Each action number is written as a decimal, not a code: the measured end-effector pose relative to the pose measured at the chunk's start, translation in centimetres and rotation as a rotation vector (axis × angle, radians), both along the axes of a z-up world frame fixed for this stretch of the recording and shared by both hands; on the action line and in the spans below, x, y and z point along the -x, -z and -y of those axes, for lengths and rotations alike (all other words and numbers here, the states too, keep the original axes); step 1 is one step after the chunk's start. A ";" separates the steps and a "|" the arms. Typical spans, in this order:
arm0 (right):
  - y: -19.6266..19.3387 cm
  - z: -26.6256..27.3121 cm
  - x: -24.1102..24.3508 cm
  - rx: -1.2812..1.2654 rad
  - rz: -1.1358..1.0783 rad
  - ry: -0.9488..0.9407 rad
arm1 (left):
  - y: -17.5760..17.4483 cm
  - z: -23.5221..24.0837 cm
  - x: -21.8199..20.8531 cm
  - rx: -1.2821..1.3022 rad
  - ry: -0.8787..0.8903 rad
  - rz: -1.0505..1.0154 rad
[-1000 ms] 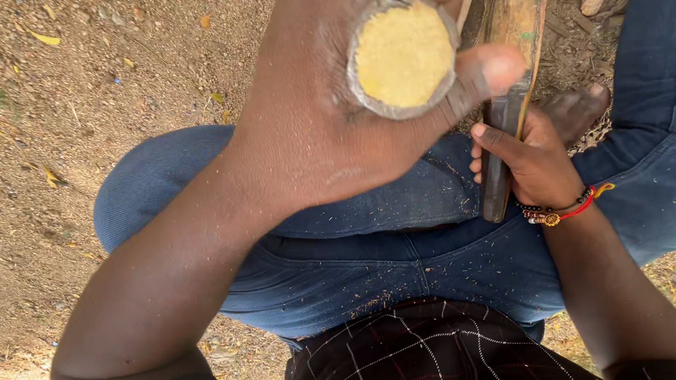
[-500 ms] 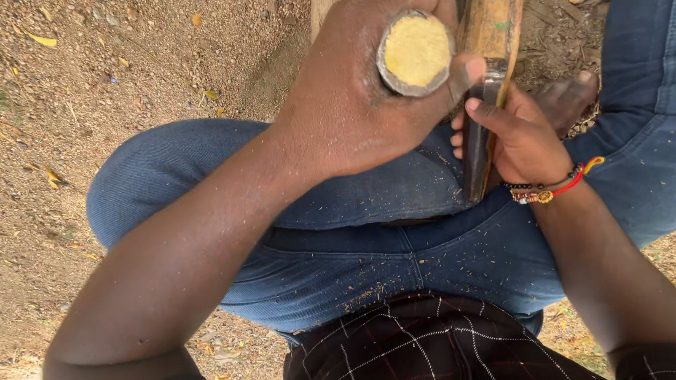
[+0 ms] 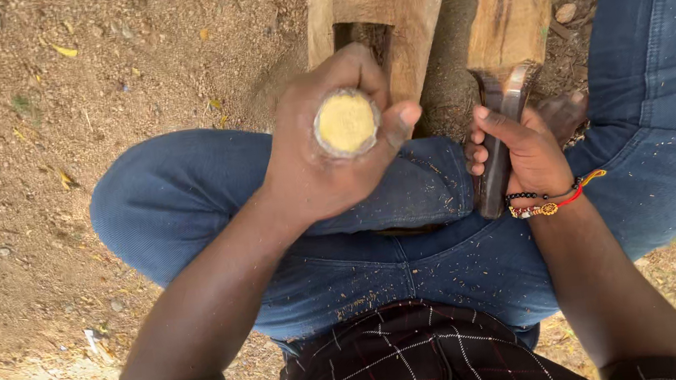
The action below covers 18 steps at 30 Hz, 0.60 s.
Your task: The person sits on the ground and uses a wooden mallet to strike a chisel, carving a rectangular recess into a block of wood. They repeatedly chip away at the wood, clear the debris, and inspect the progress of the hollowed-out section.
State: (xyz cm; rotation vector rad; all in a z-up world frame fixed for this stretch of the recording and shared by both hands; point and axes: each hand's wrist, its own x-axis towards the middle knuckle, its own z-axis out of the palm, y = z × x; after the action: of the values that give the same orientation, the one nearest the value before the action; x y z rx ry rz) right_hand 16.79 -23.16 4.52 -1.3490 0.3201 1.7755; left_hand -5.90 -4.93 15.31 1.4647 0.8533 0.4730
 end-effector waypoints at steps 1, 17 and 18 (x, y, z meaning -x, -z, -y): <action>-0.1 0.0 0.0 -0.011 0.006 -0.002 | 0.7 0.1 -0.2 0.029 -0.009 0.005; -8.6 0.0 -0.3 -0.600 0.429 -0.043 | 3.5 2.7 0.7 -0.085 0.119 0.037; -9.7 -0.4 -0.9 -0.709 0.431 -0.038 | 3.8 3.0 0.4 -0.098 0.143 0.032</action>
State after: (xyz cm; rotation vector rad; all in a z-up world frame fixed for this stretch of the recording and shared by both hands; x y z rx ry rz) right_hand 17.73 -22.71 14.23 -1.1579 -0.5294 1.3718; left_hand -6.30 -7.92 11.52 1.5919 0.7031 0.4342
